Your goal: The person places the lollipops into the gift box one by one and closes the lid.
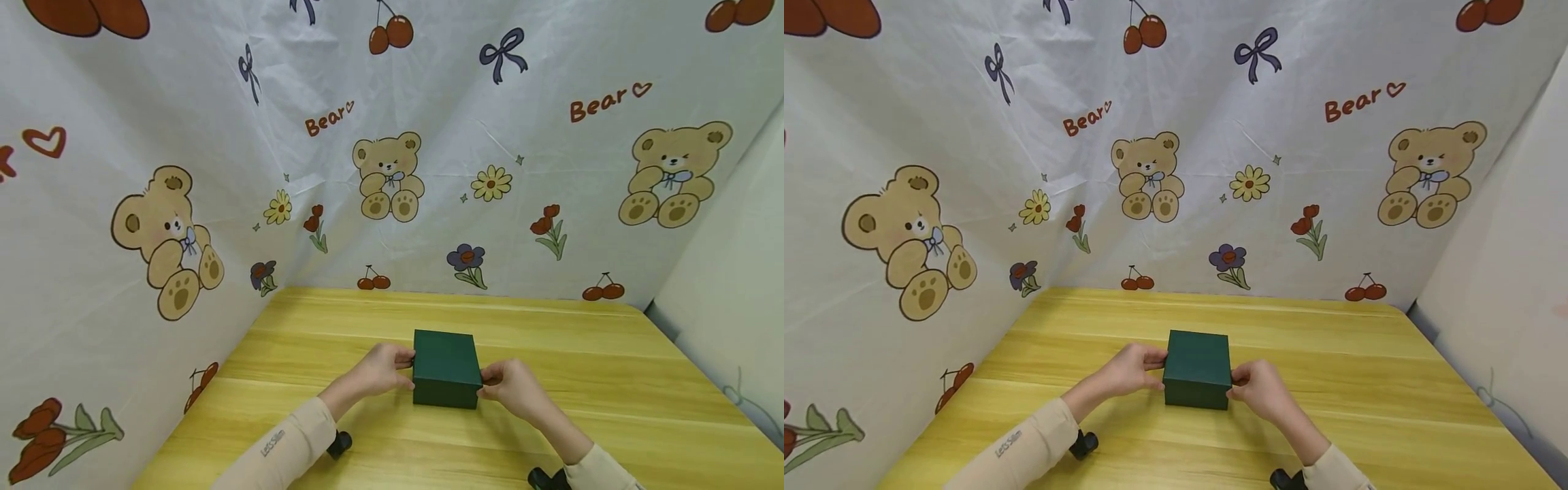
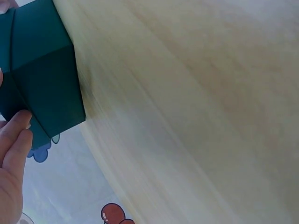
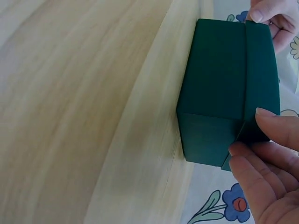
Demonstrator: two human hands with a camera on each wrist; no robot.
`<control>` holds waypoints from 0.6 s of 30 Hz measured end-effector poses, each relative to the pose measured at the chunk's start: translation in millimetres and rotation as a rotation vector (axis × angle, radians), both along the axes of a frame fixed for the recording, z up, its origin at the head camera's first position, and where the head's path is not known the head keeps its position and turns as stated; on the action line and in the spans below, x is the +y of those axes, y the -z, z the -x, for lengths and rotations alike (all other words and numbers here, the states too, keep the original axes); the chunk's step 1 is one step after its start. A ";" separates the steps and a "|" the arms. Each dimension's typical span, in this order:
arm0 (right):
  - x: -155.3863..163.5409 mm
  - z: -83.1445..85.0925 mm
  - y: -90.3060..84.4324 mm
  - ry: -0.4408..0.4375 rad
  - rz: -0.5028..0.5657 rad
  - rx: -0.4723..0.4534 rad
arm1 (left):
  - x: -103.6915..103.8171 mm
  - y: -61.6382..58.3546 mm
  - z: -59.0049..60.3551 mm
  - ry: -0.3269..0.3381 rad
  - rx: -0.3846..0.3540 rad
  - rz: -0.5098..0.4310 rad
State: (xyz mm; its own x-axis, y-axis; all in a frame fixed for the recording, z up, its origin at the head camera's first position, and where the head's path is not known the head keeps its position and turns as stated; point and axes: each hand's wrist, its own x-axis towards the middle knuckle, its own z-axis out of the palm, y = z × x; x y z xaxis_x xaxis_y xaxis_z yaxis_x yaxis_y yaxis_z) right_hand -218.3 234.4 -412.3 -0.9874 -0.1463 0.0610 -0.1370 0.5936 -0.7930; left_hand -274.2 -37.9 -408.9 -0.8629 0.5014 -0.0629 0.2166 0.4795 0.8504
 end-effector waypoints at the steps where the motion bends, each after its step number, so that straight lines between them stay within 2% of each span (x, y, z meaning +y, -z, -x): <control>1: -0.4 0.2 0.6 -0.001 0.001 -0.003 | 0.0 0.3 0.0 -0.001 0.000 0.003; 7: -3.8 2.7 2.3 -0.011 -0.002 -0.007 | -2.1 3.4 0.4 -0.010 -0.003 0.018; 13: 0.8 6.8 2.2 -0.081 -0.007 0.002 | -3.8 5.1 4.8 -0.003 0.000 0.030; 18: 20.1 10.5 -3.6 -0.177 -0.016 -0.029 | -14.7 4.2 18.8 0.051 0.050 0.083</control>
